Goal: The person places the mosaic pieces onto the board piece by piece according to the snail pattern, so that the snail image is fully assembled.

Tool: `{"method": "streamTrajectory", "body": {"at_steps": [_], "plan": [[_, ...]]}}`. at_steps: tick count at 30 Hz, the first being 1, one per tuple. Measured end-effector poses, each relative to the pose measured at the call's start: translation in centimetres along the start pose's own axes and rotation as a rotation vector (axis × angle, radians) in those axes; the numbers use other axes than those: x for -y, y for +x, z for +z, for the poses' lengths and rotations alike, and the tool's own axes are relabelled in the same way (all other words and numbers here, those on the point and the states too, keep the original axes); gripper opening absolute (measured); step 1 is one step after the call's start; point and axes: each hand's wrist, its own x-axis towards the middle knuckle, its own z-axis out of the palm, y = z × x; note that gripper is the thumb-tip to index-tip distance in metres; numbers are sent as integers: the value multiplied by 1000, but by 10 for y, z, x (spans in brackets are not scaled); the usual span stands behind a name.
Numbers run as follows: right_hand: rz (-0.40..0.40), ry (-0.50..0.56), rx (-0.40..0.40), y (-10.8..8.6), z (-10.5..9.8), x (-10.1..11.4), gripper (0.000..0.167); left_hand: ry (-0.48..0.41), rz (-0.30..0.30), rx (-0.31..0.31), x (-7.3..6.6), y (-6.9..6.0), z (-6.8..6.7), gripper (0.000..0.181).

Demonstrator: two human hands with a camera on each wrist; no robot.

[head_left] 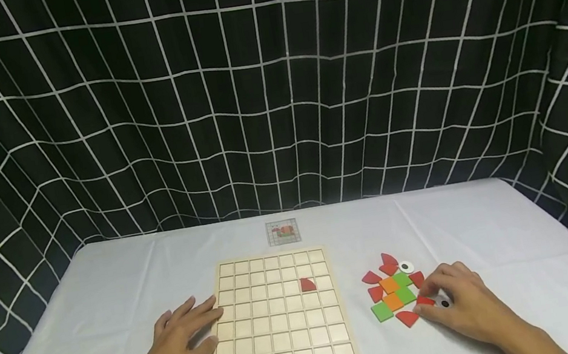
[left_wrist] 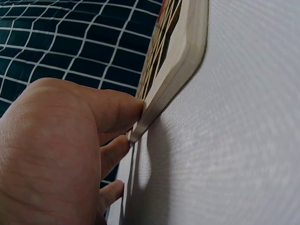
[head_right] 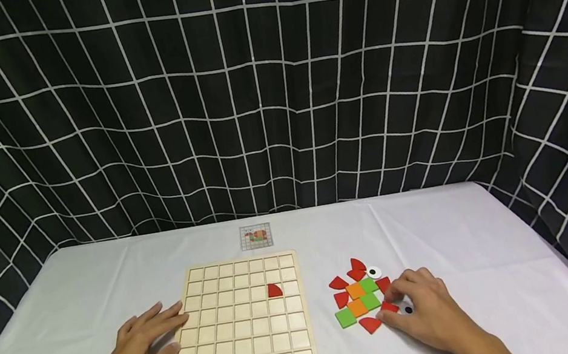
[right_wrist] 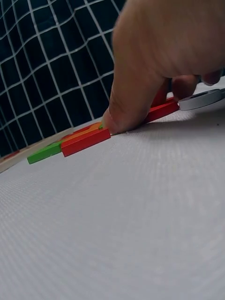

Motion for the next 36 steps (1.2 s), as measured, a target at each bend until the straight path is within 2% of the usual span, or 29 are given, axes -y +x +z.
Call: {"method": "streamTrajectory", "body": {"at_steps": [3, 7, 16, 27, 32, 36], "plan": [[-27, 2, 13, 0, 0, -1, 18, -8, 3, -3, 1, 0, 0, 40], [-91, 2, -4, 0, 1, -3, 22, -18, 1, 3, 1, 0, -1, 40], [-85, 10, 1, 1, 1, -2, 18, -13, 14, 2, -1, 1, -4, 40], [-135, 38, -87, -1, -3, 0, 23, -7, -4, 13, 0, 4, -2, 41], [-256, 99, -206, -1, -4, 10, 27, -24, -17, 36, -1, 4, -1, 41], [-376, 154, -253, 5, -3, 30, 29, -15, -21, 43, -1, 2, -2, 40]]}}
